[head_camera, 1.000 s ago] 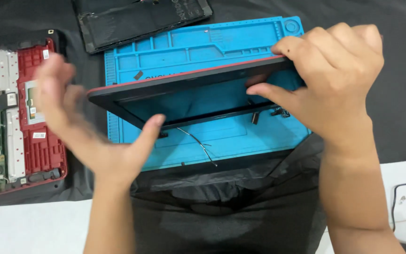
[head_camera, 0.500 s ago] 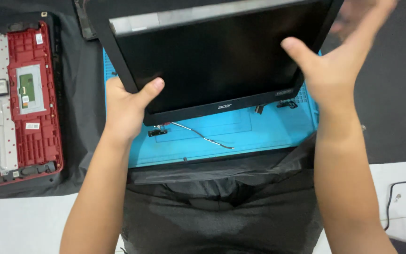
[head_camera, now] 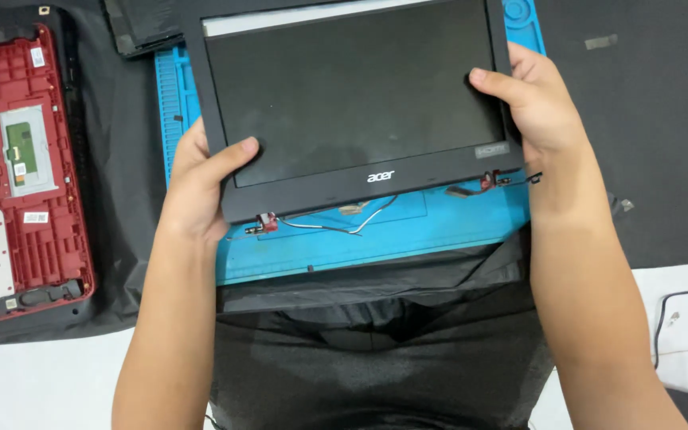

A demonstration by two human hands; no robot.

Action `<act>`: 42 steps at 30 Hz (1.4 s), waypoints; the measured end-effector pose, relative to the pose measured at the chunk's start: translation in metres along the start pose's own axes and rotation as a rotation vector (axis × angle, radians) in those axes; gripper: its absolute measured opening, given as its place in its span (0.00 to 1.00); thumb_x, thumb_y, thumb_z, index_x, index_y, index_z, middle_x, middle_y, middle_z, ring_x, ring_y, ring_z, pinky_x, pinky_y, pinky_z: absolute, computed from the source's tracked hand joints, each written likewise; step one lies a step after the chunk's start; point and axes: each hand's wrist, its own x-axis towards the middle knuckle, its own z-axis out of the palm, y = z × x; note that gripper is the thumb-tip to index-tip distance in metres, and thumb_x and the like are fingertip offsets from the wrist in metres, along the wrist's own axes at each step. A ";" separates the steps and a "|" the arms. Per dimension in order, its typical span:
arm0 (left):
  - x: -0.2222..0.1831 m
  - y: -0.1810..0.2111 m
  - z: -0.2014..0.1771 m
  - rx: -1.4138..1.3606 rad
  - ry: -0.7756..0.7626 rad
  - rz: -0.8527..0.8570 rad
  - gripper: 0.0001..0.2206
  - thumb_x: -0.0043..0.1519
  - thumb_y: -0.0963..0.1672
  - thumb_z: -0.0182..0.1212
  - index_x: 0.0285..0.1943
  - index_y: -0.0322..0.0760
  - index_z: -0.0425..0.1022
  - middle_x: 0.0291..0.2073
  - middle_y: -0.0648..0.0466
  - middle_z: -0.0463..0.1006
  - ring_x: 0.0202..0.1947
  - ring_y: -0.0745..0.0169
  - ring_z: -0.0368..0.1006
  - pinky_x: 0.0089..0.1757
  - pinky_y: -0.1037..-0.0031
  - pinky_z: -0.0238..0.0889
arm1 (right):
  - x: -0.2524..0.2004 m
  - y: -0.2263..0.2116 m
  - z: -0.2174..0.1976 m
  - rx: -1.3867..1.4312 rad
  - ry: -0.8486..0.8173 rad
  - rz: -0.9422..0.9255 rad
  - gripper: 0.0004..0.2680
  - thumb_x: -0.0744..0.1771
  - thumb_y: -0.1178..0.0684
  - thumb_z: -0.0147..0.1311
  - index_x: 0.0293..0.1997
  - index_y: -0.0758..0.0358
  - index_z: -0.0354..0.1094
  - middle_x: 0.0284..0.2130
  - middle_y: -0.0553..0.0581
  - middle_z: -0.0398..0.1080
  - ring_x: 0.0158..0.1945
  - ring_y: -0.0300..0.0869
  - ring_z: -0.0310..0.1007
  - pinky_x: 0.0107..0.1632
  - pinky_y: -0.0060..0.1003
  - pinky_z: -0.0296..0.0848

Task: The person uses a screwdriver to unscrew small screws along the bottom edge of a laptop screen assembly resting on a blue mat, then works the black bezel frame loose from the screen housing and lifts and repositions the screen panel while handling its attached cables.

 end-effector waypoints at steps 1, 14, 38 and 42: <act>0.000 0.000 0.001 -0.001 0.002 0.000 0.17 0.62 0.37 0.61 0.61 0.29 0.72 0.50 0.47 0.81 0.48 0.59 0.80 0.49 0.68 0.75 | -0.001 0.002 -0.001 -0.001 -0.002 0.001 0.13 0.69 0.62 0.57 0.61 0.69 0.69 0.50 0.56 0.77 0.50 0.38 0.78 0.57 0.33 0.76; 0.003 -0.005 -0.003 0.039 0.047 -0.043 0.17 0.64 0.39 0.59 0.63 0.29 0.71 0.52 0.47 0.80 0.49 0.59 0.80 0.50 0.68 0.75 | -0.008 0.005 -0.004 0.181 -0.076 0.025 0.17 0.70 0.62 0.54 0.69 0.70 0.63 0.55 0.60 0.75 0.54 0.42 0.79 0.57 0.36 0.78; -0.004 -0.004 -0.010 -0.233 0.006 -0.124 0.14 0.64 0.38 0.58 0.60 0.31 0.71 0.40 0.52 0.79 0.40 0.61 0.79 0.43 0.68 0.75 | -0.032 -0.015 -0.016 -0.517 0.146 -0.065 0.18 0.68 0.49 0.60 0.65 0.58 0.67 0.43 0.54 0.75 0.39 0.37 0.73 0.37 0.33 0.72; -0.005 -0.007 -0.015 -0.236 -0.114 -0.064 0.16 0.66 0.40 0.61 0.62 0.30 0.70 0.38 0.49 0.80 0.32 0.57 0.79 0.28 0.68 0.72 | -0.062 -0.026 -0.008 -0.920 0.186 -0.573 0.15 0.68 0.60 0.60 0.63 0.68 0.68 0.54 0.60 0.72 0.56 0.42 0.74 0.55 0.32 0.72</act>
